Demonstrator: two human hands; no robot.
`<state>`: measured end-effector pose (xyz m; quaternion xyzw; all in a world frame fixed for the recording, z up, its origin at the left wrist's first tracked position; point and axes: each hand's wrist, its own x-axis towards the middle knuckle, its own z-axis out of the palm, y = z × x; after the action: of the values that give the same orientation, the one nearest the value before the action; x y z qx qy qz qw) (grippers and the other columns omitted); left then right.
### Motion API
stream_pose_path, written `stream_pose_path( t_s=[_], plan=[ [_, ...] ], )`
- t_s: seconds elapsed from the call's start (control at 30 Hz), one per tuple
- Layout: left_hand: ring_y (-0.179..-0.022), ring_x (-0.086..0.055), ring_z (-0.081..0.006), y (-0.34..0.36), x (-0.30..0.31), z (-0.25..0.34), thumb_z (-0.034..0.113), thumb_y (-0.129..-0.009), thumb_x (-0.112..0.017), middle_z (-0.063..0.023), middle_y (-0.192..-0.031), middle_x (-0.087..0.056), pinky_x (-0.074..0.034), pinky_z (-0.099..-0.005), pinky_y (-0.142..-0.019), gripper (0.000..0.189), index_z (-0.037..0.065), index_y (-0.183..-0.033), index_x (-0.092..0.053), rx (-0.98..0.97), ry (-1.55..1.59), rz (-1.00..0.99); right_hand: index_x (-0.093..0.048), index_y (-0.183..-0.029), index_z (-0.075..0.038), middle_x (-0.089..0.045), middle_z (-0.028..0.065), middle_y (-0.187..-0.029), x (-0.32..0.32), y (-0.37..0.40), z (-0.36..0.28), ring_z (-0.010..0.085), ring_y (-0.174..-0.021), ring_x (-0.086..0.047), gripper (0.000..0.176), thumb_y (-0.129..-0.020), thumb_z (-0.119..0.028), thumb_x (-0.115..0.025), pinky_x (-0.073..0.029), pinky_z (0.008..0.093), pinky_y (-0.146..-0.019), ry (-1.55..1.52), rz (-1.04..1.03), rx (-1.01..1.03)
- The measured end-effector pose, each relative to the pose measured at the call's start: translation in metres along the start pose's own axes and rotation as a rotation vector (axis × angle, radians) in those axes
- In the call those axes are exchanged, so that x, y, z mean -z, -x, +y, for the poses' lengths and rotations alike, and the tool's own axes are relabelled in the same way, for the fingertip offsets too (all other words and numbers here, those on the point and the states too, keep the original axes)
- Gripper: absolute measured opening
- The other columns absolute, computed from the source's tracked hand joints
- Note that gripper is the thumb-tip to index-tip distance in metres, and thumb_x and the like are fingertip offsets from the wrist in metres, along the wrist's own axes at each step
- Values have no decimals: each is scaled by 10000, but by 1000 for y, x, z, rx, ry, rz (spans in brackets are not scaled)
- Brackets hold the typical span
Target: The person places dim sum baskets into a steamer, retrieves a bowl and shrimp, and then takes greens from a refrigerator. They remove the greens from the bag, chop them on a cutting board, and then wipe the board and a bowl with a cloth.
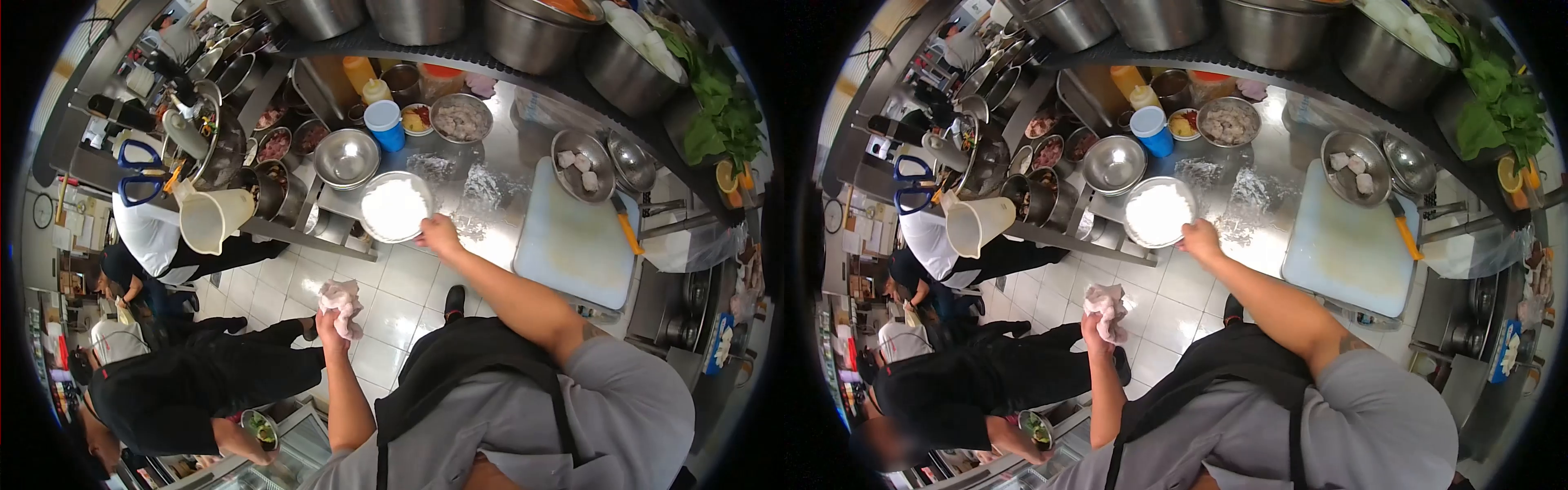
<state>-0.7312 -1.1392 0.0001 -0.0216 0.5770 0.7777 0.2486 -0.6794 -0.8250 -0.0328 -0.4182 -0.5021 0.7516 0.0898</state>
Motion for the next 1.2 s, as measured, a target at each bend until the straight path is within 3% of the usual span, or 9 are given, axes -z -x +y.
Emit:
stream_pose_path(
  t_s=[0.27, 0.4, 0.63, 0.8, 0.87, 1.0, 1.1, 1.13, 1.2],
  plan=[
    [-941, -644, -269, 10, 8, 0, 203, -754, -575, -161, -1094, -610, -547, -369, -783, 633, -53, -1319, -447, -8, 11, -102, -570, -1025, 57, -639, 143, -851, -38, -11, 2, 207, -666, -652, 232, -890, -125, -522, -555, 311, -604, 106, 48, -4],
    [-932, -641, -257, 12, -12, 0, 192, -756, -572, -145, -1084, -611, -541, -363, -779, 600, -45, -1296, -464, 40, -3, -101, -548, -963, 33, -630, 118, -880, -42, 0, 10, 204, -727, -653, 197, -916, -156, -516, -558, 303, -635, -279, 13, -56],
    [-944, -638, -260, -40, -15, -33, 161, -787, -550, -138, -1089, -620, -533, -355, -810, 486, -23, -1236, -522, 89, 27, -83, -470, -1095, 17, -604, 159, -1005, -43, -3, 26, 263, -895, -650, 310, -913, -219, -555, -566, 384, -764, -348, -65, -195],
    [-902, -643, -245, -74, -51, -47, 159, -812, -506, -153, -1035, -645, -540, -346, -758, 412, -18, -1180, -557, 124, 75, -162, -453, -1169, 3, -565, 154, -1102, -30, 10, 23, 262, -936, -629, 419, -895, -282, -594, -541, 358, -747, -246, -133, -212],
    [-911, -644, -247, -84, -53, -64, 238, -852, -456, -137, -1091, -634, -525, -344, -774, 453, -17, -1219, -525, 96, -113, -177, -442, -1213, 0, -558, 142, -1116, -23, 30, 18, 248, -960, -612, 478, -893, -318, -600, -530, 345, -739, -60, -197, -205],
    [-958, -638, -228, -47, -89, -91, 162, -841, -576, -128, -1052, -655, -511, -325, -812, 385, -30, -1175, -575, 176, -395, -197, -531, -1185, -20, -593, 122, -1085, -18, 75, 19, 214, -902, -610, 469, -880, -372, -588, -524, 355, -720, -8, -316, -295],
    [-970, -623, -226, -50, -105, -73, 302, -917, -599, -141, -1063, -672, -463, -325, -883, 393, -42, -1104, -637, 68, -786, -516, -617, -992, -12, -648, 88, -902, 4, 48, 54, 188, -747, -630, 313, -847, -288, -584, -523, 353, -676, -360, -511, -187],
    [-961, -612, -226, -72, -91, -78, 335, -930, -590, -115, -1010, -679, -458, -337, -884, 401, -41, -1051, -655, -163, -952, -297, -624, -964, -19, -646, 85, -869, 12, 44, 52, 190, -724, -630, 277, -845, -265, -577, -521, 344, -660, -345, -507, -201],
    [-766, -582, -168, -127, -97, -38, 403, -924, -596, -61, -831, -612, -468, -315, -700, 432, -24, -966, -644, -194, -697, 54, -638, -907, -32, -643, 81, -802, 21, 38, 48, 192, -678, -629, 212, -840, -218, -562, -518, 327, -626, -324, -491, -229]
  ],
)
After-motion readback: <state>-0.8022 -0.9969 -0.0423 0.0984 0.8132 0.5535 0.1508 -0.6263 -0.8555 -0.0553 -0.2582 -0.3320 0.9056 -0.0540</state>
